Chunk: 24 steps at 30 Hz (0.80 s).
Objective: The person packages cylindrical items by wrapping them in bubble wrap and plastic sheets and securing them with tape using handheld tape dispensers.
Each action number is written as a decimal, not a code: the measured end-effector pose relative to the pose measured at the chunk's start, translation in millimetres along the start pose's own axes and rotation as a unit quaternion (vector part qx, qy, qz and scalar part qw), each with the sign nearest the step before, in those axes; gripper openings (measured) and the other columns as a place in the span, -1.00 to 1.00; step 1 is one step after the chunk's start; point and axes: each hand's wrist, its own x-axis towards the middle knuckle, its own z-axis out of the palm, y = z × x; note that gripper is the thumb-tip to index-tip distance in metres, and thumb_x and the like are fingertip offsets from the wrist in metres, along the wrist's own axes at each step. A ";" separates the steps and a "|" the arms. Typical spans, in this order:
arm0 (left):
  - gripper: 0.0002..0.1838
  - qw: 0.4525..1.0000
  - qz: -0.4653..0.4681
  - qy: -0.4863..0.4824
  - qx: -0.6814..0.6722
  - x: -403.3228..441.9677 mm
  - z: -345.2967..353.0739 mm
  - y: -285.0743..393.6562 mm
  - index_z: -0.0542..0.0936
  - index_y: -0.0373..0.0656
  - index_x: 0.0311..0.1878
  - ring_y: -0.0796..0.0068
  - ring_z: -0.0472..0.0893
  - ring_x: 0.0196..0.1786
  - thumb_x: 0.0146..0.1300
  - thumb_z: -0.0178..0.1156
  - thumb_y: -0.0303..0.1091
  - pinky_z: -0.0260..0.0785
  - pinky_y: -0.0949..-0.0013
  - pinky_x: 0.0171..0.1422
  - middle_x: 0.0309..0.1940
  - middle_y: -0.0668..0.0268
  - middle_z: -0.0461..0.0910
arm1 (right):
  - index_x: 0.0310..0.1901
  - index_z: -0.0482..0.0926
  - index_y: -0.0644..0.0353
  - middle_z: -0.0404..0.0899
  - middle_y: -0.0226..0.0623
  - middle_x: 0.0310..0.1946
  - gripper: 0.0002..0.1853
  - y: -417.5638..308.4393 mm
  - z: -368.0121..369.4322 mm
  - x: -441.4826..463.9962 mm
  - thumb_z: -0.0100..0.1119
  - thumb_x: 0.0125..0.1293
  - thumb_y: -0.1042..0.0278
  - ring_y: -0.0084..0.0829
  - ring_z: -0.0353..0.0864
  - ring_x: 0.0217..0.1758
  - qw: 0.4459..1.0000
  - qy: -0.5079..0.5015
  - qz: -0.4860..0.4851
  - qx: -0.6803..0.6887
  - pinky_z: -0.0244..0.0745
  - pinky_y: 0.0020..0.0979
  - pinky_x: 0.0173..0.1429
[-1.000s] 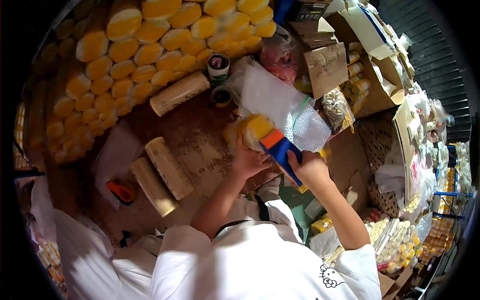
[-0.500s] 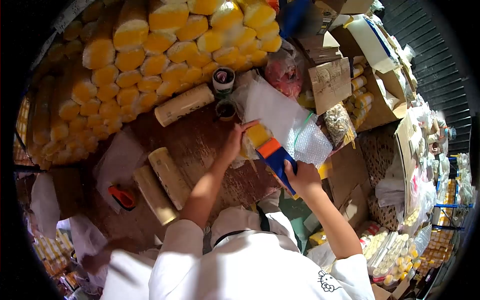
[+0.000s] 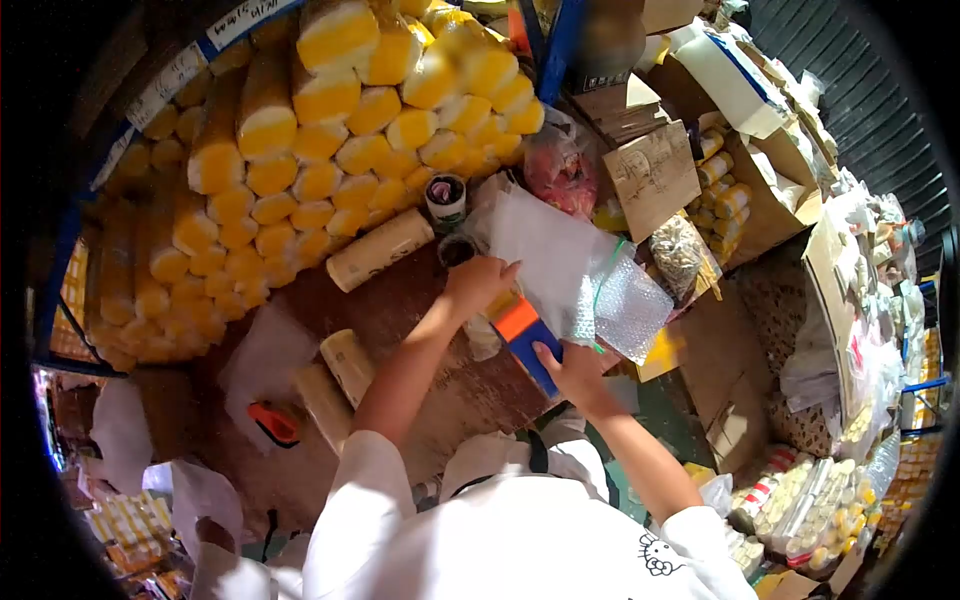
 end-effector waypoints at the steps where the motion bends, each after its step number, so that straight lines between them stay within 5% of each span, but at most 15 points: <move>1: -0.46 0.998 -0.006 0.044 0.036 -6.2 0.3 3.5 0.58 -0.20 -0.36 0.03 0.53 -0.34 0.26 -0.22 0.07 0.35 0.11 -0.21 -0.47 0.08 0.55 | -0.27 0.52 0.35 0.55 0.00 -0.48 -0.39 9.7 10.6 -0.4 -0.07 0.14 -0.21 -0.07 0.56 -0.34 1.000 0.003 -0.001 0.007 0.42 -0.22 -0.23; 3: -0.48 0.998 -0.004 0.052 0.024 -6.7 3.3 -0.9 0.58 -0.19 -0.38 0.04 0.53 -0.37 0.26 -0.21 0.06 0.34 0.07 -0.24 -0.47 0.09 0.55 | -0.24 0.50 0.40 0.54 -0.01 -0.50 -0.41 40.1 43.6 5.5 0.01 0.14 -0.14 -0.11 0.56 -0.37 0.985 0.015 -0.010 0.174 0.41 -0.26 -0.25; 7: -0.49 0.995 0.029 0.085 0.032 -13.4 1.6 -6.9 0.57 -0.17 -0.47 0.01 0.52 -0.41 0.26 -0.23 0.01 0.35 0.06 -0.27 -0.51 0.10 0.54 | -0.28 0.51 0.40 0.53 -0.05 -0.55 -0.40 45.9 77.9 11.6 0.14 0.04 -0.15 -0.19 0.56 -0.41 0.961 0.101 -0.069 0.247 0.40 -0.31 -0.28; 11: -0.47 0.991 0.030 0.121 0.049 -14.2 1.0 -23.7 0.54 -0.21 -0.52 -0.02 0.50 -0.39 0.27 -0.24 0.00 0.32 0.04 -0.25 -0.51 0.05 0.53 | -0.32 0.53 0.38 0.53 -0.03 -0.56 -0.38 18.4 48.9 11.1 0.14 0.00 -0.21 -0.14 0.56 -0.41 0.958 0.044 -0.018 0.283 0.40 -0.28 -0.28; 14: -0.47 0.993 -0.047 0.102 0.039 -12.6 0.3 -26.1 0.52 -0.24 -0.54 -0.03 0.50 -0.37 0.27 -0.23 0.00 0.31 0.03 -0.25 -0.53 0.03 0.51 | -0.35 0.56 0.28 0.54 0.00 -0.53 -0.38 28.9 28.8 3.7 0.10 -0.02 -0.28 -0.07 0.56 -0.38 0.995 0.005 0.015 0.095 0.42 -0.20 -0.26; 18: -0.47 0.993 -0.037 0.111 0.009 -10.2 -0.2 -22.3 0.52 -0.25 -0.54 -0.03 0.48 -0.41 0.27 -0.22 0.00 0.29 0.02 -0.28 -0.56 0.03 0.50 | -0.32 0.57 0.20 0.55 -0.06 -0.56 -0.39 89.3 10.0 -29.0 0.08 -0.03 -0.31 -0.10 0.57 -0.43 0.992 0.087 -0.035 0.089 0.45 -0.22 -0.29; 20: -0.48 0.994 -0.034 0.099 0.016 -5.5 5.1 -22.9 0.52 -0.24 -0.52 -0.02 0.48 -0.40 0.27 -0.22 0.00 0.29 0.03 -0.28 -0.56 0.04 0.50 | -0.42 0.60 0.28 0.54 -0.08 -0.60 -0.44 99.0 8.5 -46.1 0.17 -0.05 -0.21 -0.19 0.58 -0.49 0.993 0.087 0.085 0.008 0.44 -0.28 -0.35; 24: -0.51 0.987 0.015 0.155 0.041 -8.8 8.6 -9.2 0.53 -0.22 -0.45 0.00 0.48 -0.35 0.27 -0.20 0.00 0.29 0.07 -0.25 -0.49 0.05 0.51 | -0.48 0.59 0.27 0.54 -0.06 -0.62 -0.34 95.9 8.7 -41.9 0.07 -0.08 -0.36 -0.17 0.58 -0.48 0.995 0.046 0.082 -0.025 0.45 -0.25 -0.37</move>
